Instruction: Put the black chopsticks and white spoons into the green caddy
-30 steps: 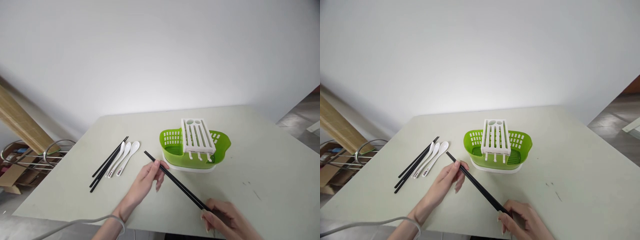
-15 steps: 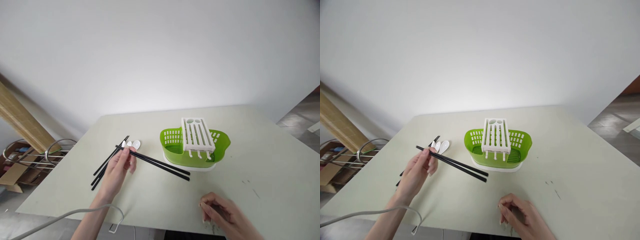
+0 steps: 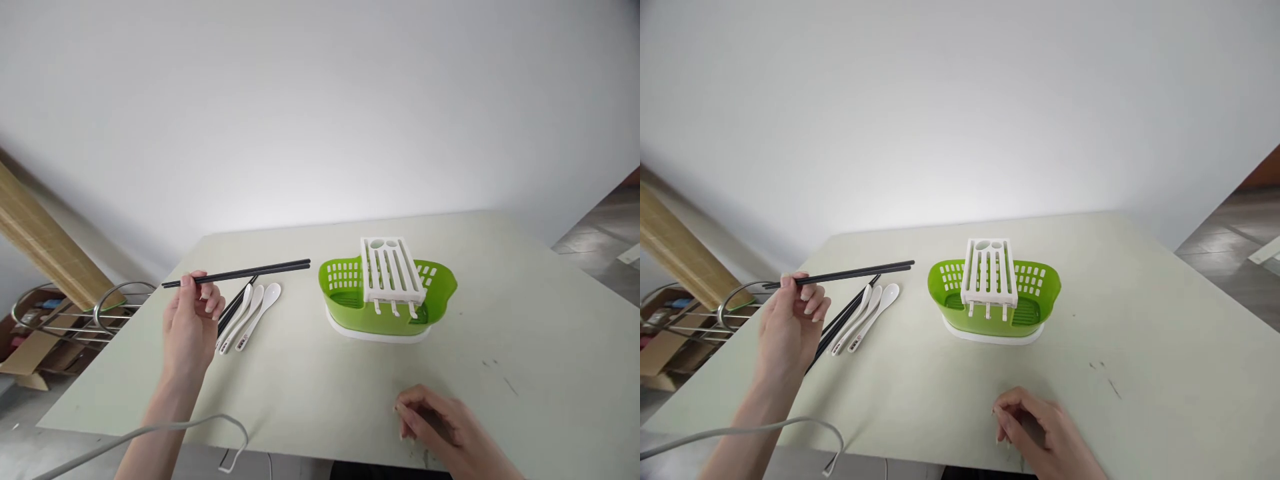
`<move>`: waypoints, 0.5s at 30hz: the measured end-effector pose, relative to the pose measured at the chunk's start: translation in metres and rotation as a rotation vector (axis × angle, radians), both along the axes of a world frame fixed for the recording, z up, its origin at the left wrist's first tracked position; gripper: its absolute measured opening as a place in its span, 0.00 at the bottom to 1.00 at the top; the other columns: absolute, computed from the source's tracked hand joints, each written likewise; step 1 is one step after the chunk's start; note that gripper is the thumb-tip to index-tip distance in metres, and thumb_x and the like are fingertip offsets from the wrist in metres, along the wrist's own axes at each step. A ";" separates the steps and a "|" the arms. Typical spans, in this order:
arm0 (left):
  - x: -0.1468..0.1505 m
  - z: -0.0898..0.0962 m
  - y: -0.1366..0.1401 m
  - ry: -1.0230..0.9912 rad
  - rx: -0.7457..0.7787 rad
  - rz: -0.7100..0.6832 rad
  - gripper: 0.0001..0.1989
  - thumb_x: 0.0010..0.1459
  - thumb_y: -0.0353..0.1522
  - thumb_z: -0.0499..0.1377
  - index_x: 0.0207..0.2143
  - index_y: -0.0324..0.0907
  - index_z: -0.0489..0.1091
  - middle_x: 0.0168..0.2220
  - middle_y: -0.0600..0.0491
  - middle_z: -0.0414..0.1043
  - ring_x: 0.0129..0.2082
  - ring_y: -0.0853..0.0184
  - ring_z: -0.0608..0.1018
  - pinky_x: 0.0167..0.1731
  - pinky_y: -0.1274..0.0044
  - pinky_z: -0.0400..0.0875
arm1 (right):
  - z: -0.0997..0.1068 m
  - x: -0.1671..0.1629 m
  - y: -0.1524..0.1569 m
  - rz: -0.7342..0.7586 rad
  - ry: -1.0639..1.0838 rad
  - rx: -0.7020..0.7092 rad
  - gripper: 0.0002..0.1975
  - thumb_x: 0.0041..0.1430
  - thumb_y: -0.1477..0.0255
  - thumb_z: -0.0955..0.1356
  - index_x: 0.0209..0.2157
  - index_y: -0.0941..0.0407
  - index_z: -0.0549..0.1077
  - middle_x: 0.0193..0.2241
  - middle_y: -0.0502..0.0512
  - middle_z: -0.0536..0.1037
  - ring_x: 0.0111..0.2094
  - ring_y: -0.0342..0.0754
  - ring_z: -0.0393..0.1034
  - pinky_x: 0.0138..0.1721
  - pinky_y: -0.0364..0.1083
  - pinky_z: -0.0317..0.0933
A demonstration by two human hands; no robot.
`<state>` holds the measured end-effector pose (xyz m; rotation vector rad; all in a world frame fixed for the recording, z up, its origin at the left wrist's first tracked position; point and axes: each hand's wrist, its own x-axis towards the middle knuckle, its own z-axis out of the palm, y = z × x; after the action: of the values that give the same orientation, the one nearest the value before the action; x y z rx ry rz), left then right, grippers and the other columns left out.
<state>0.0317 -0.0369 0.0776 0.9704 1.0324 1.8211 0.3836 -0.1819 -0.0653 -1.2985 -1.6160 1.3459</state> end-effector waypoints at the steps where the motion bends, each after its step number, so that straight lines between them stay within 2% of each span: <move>1: 0.002 -0.001 0.001 0.027 0.007 -0.003 0.11 0.65 0.39 0.64 0.39 0.39 0.75 0.26 0.57 0.58 0.22 0.76 0.62 0.17 0.85 0.62 | -0.001 0.000 0.000 0.002 -0.005 0.003 0.19 0.74 0.56 0.61 0.36 0.51 0.76 0.30 0.52 0.79 0.31 0.46 0.73 0.31 0.42 0.65; 8: 0.014 0.000 0.005 0.187 0.035 -0.046 0.18 0.58 0.46 0.69 0.38 0.41 0.75 0.25 0.57 0.62 0.23 0.73 0.66 0.19 0.83 0.64 | 0.003 -0.001 0.000 -0.007 -0.038 0.027 0.19 0.74 0.56 0.60 0.36 0.51 0.75 0.30 0.52 0.79 0.31 0.46 0.73 0.32 0.41 0.65; 15: 0.017 -0.001 0.007 0.271 0.034 -0.075 0.19 0.60 0.49 0.67 0.38 0.42 0.75 0.25 0.57 0.63 0.22 0.73 0.68 0.20 0.82 0.64 | 0.007 -0.002 0.001 -0.021 -0.039 0.040 0.20 0.74 0.56 0.61 0.35 0.52 0.76 0.28 0.52 0.80 0.29 0.45 0.74 0.30 0.41 0.66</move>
<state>0.0489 -0.0302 0.0768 1.2857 1.1129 1.6811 0.3812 -0.1812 -0.0586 -1.3217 -1.6430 1.2765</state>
